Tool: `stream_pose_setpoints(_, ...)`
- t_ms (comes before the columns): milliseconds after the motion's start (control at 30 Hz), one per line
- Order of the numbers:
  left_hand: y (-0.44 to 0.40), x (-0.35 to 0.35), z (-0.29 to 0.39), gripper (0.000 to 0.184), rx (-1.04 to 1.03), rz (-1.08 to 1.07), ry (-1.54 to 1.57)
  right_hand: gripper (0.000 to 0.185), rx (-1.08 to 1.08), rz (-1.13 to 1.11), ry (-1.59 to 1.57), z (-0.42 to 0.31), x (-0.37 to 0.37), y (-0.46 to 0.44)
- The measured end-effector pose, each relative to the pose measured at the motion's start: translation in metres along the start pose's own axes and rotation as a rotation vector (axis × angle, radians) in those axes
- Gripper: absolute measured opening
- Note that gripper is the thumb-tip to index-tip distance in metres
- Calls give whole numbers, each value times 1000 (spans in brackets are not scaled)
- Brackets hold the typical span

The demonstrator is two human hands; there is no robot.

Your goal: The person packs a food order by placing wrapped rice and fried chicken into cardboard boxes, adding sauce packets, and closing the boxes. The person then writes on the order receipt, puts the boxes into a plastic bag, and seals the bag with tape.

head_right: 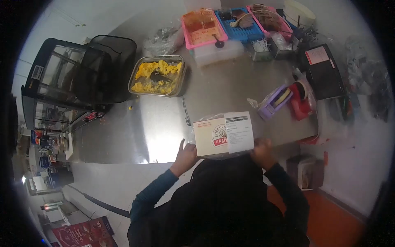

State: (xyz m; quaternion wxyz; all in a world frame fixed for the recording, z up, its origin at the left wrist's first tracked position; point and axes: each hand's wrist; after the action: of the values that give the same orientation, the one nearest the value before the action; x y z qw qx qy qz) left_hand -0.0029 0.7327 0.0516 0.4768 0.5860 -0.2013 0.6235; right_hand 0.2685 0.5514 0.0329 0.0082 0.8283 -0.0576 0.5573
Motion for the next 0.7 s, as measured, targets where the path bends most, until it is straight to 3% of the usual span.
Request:
stream_pose_setpoints(33, 1, 18, 2, 30, -39, 15, -3, 24, 17, 18, 5, -6, 15, -4)
stream_pose_setpoints(133, 7, 77, -2, 26, -197, -151, 68, 22, 76, -223, -84, -23, 69, -8)
stream_pose_setpoints(267, -1, 125, -10, 16, -235, -263, 238, 17, 121, -171, -216, -32, 112, -14)
stream_pose_setpoints(367, -25, 107, -28, 20, -149, -401, 351, 16, 95, -88, -336, -19, 105, -15)
stream_pose_setpoints(467, -56, 57, -40, 21, -72, -431, 98, 15, 44, -98, -380, -16, 104, -25)
stream_pose_setpoints(567, -65, 55, -24, 19, 215, -292, -105, 15, -83, -91, -336, -24, 99, -36)
stream_pose_setpoints(633, -69, 43, -21, 17, 202, -74, -196, 16, -65, -5, -187, -29, 94, -40)
stream_pose_setpoints(700, -79, 24, -33, 14, 158, 75, -237, 16, -48, -1, -239, -28, 91, -42)
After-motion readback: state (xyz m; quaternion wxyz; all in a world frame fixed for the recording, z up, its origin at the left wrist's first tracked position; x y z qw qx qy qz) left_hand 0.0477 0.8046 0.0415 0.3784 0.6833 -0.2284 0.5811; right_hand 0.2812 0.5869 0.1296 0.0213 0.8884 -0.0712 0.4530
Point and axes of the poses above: each hand's wrist, its own y-axis away from the middle knuckle, its own x-axis out of the back of the hand, z = x × y, and after that the axes turned 3 degrees about x, right-handed
